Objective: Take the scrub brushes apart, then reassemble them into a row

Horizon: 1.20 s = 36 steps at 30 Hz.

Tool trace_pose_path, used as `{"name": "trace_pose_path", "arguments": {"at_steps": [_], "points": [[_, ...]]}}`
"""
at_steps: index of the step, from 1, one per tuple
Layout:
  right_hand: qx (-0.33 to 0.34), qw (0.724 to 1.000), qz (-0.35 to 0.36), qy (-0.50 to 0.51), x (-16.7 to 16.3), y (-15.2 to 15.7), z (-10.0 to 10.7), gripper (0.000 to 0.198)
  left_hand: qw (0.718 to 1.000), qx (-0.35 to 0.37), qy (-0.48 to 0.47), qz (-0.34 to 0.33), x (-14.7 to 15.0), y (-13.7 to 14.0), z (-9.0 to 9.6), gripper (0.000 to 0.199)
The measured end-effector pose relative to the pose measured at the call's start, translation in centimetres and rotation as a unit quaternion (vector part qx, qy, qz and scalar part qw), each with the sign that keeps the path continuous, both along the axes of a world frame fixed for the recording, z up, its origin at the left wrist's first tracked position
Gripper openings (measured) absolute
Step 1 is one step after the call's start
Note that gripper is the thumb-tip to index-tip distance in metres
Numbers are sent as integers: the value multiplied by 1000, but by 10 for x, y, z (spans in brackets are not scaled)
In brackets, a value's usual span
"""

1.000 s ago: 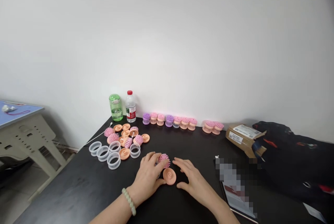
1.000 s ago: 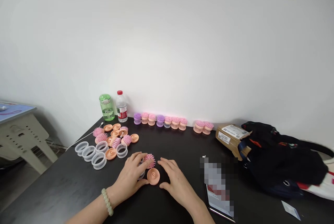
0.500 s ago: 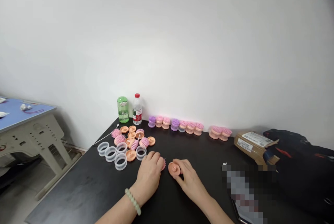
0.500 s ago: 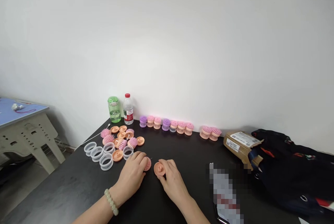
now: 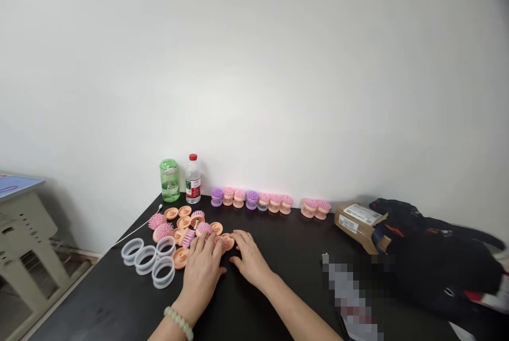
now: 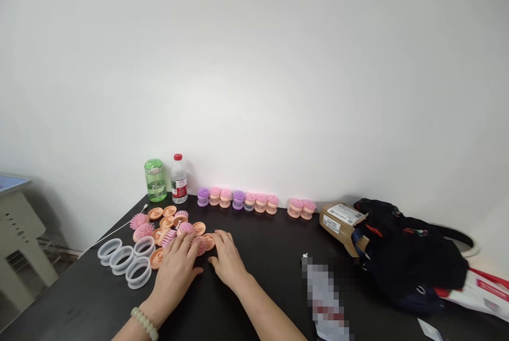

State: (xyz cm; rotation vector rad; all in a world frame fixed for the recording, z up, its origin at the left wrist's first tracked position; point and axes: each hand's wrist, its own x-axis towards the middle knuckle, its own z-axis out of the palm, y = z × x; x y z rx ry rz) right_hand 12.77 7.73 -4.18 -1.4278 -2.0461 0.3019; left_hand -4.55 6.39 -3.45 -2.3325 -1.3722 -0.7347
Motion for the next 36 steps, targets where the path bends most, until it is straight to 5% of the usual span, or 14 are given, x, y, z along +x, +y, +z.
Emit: {"name": "trace_pose_path", "arguments": {"at_steps": [6,10,17,22,27,36], "points": [[21,989,-128,-76,81,13,16,48,990,108,7,-90,11,-18,2,64],[30,951,-280,-129,160,33,34,42,975,154,5,-157,20,-24,4,53],[-2,903,-388,-185,237,65,48,35,973,128,-67,-182,28,-16,-10,70],[-34,900,-399,-172,231,69,50,33,973,136,-69,-173,25,-11,-17,68],[-69,928,-352,-98,215,55,58,31,975,131,-2,-182,19,-15,-14,52],[-119,977,-87,154,91,-48,46,50,970,-7,-89,-227,23,-40,-2,67]]}}
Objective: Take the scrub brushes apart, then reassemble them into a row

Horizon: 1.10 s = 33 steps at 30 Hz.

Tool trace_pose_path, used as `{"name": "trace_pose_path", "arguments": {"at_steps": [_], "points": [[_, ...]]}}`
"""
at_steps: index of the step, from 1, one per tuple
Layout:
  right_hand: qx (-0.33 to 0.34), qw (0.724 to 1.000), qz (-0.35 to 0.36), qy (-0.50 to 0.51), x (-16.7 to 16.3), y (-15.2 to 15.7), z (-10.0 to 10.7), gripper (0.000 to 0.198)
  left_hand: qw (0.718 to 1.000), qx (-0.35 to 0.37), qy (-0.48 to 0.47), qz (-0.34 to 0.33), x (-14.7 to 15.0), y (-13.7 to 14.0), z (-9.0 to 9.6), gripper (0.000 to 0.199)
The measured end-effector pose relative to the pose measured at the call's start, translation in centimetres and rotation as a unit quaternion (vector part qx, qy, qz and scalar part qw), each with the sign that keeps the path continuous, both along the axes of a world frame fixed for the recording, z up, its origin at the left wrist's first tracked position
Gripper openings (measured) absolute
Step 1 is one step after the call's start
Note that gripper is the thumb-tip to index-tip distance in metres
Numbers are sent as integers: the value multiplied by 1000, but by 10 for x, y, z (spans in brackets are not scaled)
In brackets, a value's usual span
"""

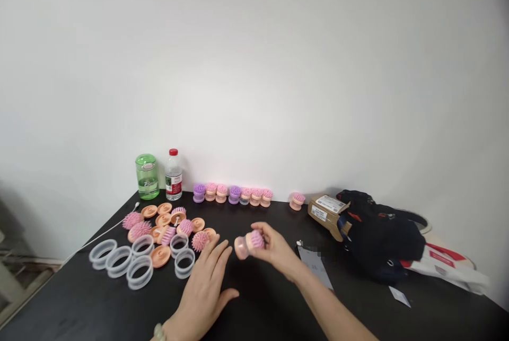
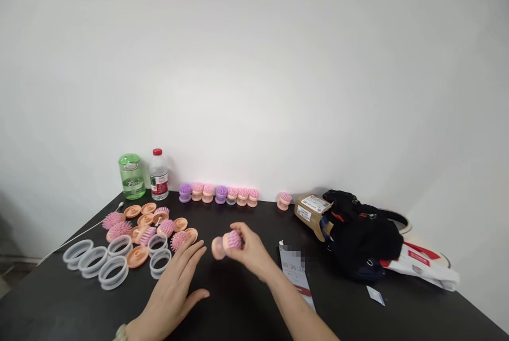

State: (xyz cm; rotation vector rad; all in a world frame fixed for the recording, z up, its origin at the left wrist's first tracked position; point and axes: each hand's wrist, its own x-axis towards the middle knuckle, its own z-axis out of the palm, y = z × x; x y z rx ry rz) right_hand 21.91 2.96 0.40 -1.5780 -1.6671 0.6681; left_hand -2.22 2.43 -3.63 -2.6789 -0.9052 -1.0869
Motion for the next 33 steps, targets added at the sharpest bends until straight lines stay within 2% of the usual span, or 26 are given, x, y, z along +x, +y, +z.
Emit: {"name": "trace_pose_path", "arguments": {"at_steps": [2,4,7,10,14,17,19,22,23,24,26,28,29,31,33], "points": [[-9,996,55,71,-29,-24,-5,49,999,-43,-25,-17,1,-3,4,60],[-25,976,96,193,-50,-39,-9,46,995,-85,-48,-33,1,-4,8,45],[-30,948,100,299,-65,-46,-17,42,989,-124,-66,-42,0,-5,12,33],[-21,955,87,283,-66,-46,-26,33,990,-124,-55,-36,1,-5,11,31],[-7,986,61,155,-61,-48,-30,20,987,-161,-26,-11,6,-4,8,17],[68,992,82,67,-56,-54,-26,28,978,-206,-26,4,7,-3,9,24],[98,988,114,40,-53,-57,-26,42,970,-238,-40,3,7,-2,13,29],[64,992,85,75,-50,-56,-29,75,962,-269,-58,0,6,-3,17,26],[38,992,68,97,-50,-55,-31,79,962,-266,-58,-4,6,-3,16,24],[12,992,58,112,-50,-54,-31,73,964,-259,-58,-11,6,-4,16,22],[-26,992,57,113,-50,-53,-30,45,969,-237,-62,-28,7,-6,13,21],[-17,993,66,101,-50,-54,-29,33,971,-225,-70,-36,8,-6,12,22],[0,992,69,104,-50,-55,-28,38,970,-227,-73,-33,8,-7,12,23],[23,989,70,129,-49,-56,-29,61,967,-242,-76,-22,7,-6,13,23],[2,986,73,152,-49,-56,-32,72,964,-254,-78,-20,6,-6,15,21]]}}
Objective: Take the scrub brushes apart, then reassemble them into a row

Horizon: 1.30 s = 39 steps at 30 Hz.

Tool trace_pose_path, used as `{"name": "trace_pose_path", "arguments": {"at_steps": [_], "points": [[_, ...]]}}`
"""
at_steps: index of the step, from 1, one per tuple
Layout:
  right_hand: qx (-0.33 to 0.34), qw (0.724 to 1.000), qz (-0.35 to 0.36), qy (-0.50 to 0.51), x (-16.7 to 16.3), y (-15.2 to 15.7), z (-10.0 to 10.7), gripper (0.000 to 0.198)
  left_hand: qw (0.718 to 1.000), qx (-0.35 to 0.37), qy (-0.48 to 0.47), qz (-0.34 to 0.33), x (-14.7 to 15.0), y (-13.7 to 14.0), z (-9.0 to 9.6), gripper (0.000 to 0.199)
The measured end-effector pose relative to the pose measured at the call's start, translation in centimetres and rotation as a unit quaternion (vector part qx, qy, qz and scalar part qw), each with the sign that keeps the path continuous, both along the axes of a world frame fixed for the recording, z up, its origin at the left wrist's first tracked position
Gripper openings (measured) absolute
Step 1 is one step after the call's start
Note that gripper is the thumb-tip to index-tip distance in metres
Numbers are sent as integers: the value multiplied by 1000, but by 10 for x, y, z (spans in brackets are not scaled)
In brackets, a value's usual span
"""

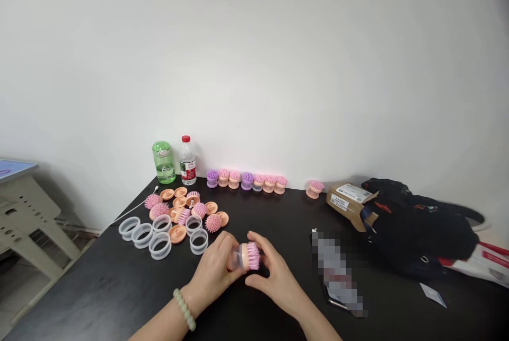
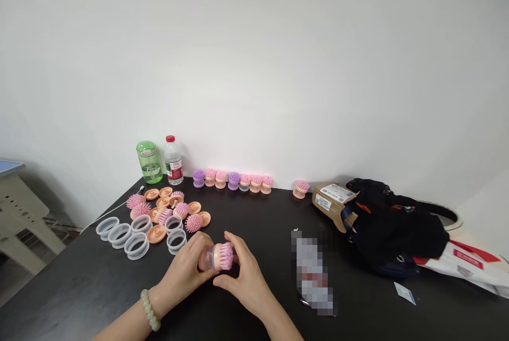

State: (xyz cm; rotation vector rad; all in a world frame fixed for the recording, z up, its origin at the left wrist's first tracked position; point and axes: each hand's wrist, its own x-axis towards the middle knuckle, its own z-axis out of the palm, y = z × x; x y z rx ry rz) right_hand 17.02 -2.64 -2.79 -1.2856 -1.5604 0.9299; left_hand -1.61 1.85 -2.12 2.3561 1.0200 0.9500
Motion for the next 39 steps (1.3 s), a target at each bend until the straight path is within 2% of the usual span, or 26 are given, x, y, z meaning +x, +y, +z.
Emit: {"name": "trace_pose_path", "arguments": {"at_steps": [1,3,6,8,9,10,11,13,14,15,17,19,21,25,27,29,32,34,36,37,39], "points": [[-18,1000,3,1,0,0,-1,70,1000,-1,-3,-6,0,0,1,20],[-36,999,1,-25,-2,1,-1,51,1000,-1,-10,-24,1,0,1,17],[4,997,-18,-79,-3,-1,8,33,999,-34,-15,-26,2,0,2,21],[35,996,-4,-88,1,-4,17,33,993,-112,-34,-17,1,1,5,33],[48,995,11,-82,4,-6,21,33,982,-180,-56,-28,-1,2,7,37],[59,995,28,-70,9,-7,24,32,958,-270,-83,-54,-3,3,10,40],[71,995,40,-52,14,-8,26,30,917,-371,-112,-94,-6,5,13,43],[98,995,27,-10,27,-8,27,29,804,-540,-170,-179,-13,6,18,48],[103,995,1,0,33,-6,25,30,756,-587,-202,-207,-15,6,21,51],[97,995,-31,-5,38,-4,22,32,726,-607,-236,-223,-17,6,24,55],[62,992,-90,-55,45,3,13,34,708,-594,-302,-232,-18,5,27,59],[26,984,-116,-129,46,9,2,33,716,-560,-347,-229,-15,4,28,57],[23,975,-128,-178,43,14,-7,37,731,-532,-371,-213,-11,4,25,54],[121,963,-130,-203,33,11,-11,53,776,-483,-383,-134,-5,6,16,57],[176,959,-103,-195,26,4,-7,49,806,-453,-363,-116,-3,5,13,58],[199,960,-68,-184,18,-3,-1,45,822,-437,-339,-133,-2,3,12,55],[175,968,-34,-177,7,-9,4,38,845,-411,-308,-150,0,0,13,54],[152,973,-22,-172,2,-11,7,31,874,-377,-277,-128,1,0,13,51],[161,972,-18,-170,1,-10,8,28,903,-346,-239,-92,3,0,11,41],[182,968,-19,-173,1,-10,8,30,910,-341,-224,-78,4,0,10,37],[243,952,-22,-187,3,-10,9,33,906,-360,-216,-62,8,-1,7,36]]}}
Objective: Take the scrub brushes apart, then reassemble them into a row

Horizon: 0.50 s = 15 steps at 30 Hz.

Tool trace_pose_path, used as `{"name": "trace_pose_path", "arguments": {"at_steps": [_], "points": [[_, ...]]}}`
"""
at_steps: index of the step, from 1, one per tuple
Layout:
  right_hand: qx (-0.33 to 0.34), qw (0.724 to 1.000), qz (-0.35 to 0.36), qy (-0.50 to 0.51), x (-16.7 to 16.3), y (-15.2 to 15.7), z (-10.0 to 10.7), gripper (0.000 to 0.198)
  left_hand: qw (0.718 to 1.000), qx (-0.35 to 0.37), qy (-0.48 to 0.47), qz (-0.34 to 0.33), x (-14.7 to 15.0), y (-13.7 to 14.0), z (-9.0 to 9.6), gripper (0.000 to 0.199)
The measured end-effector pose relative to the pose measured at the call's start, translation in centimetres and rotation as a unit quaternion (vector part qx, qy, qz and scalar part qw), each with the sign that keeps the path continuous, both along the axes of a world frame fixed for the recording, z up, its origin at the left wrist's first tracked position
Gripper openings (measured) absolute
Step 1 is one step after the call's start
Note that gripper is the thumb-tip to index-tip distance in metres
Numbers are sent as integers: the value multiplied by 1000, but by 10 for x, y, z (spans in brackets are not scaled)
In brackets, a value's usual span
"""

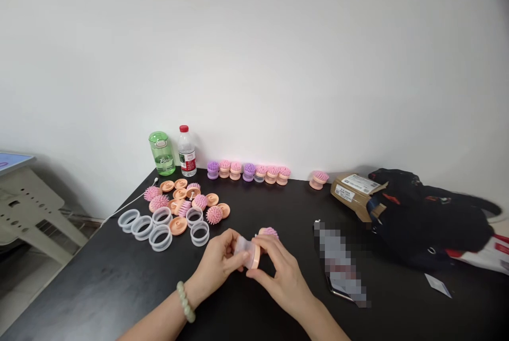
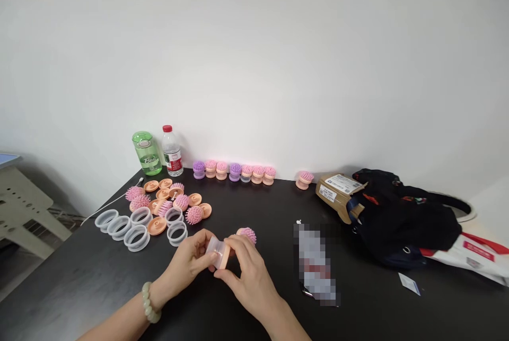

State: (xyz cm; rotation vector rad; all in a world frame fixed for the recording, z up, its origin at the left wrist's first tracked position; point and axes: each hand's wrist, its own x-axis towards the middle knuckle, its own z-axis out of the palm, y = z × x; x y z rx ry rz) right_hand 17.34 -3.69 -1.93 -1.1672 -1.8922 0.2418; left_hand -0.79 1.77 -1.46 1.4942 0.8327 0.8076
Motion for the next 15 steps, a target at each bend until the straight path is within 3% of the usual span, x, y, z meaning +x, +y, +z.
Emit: {"name": "trace_pose_path", "arguments": {"at_steps": [3,5,8,9,11,13,15], "points": [[84,996,10,-24,6,0,-1,30,999,-53,-13,-2,3,-1,-1,47],[101,995,-6,6,8,1,-2,35,999,-49,-9,11,-1,0,4,48],[26,995,-30,95,5,2,-6,40,994,83,62,26,-14,1,19,28],[-18,994,-24,108,2,2,-8,40,982,152,108,24,-19,2,24,22],[-98,990,-4,99,-7,2,-12,38,936,279,215,7,-28,3,33,30],[-143,988,7,59,-16,1,-18,37,888,342,306,-24,-34,3,37,39],[-141,990,7,11,-22,1,-23,38,849,365,378,-49,-37,3,37,39]]}}
